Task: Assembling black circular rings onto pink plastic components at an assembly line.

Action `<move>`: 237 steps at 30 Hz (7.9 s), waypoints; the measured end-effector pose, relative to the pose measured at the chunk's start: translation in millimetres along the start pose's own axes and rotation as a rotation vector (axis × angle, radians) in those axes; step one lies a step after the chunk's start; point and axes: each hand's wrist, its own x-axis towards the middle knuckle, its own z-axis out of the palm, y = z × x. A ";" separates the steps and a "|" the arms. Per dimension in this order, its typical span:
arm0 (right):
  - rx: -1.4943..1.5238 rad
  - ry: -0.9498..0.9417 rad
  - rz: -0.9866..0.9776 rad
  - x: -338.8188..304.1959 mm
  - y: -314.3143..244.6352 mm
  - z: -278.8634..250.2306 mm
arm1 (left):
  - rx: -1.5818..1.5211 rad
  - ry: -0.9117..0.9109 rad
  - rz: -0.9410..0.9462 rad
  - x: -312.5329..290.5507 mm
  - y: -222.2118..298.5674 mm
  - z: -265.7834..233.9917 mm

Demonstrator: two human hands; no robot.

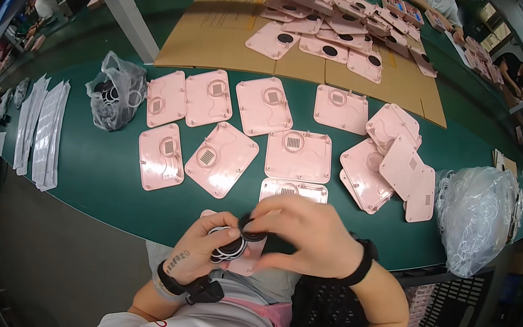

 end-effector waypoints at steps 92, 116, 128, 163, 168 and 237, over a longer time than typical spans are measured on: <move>-0.337 0.027 -0.024 5.0 6.1 42.9 | 0.060 0.205 0.086 -20.9 -21.0 -27.0; 0.052 0.003 0.408 -0.2 3.3 50.7 | 0.405 0.263 0.215 -22.0 -23.1 -20.0; -0.047 0.016 0.323 -3.8 2.9 53.5 | 0.411 0.273 0.221 -19.3 -23.9 -18.2; -0.104 0.082 0.339 -6.2 -2.2 62.9 | 0.786 0.396 0.571 -8.3 -43.7 -21.1; -0.102 0.103 0.324 -7.8 1.3 68.2 | 0.919 0.389 0.683 -7.9 -38.5 -17.4; -0.213 0.086 0.393 -41.0 80.9 21.7 | 2.226 0.121 0.500 38.8 -55.4 29.0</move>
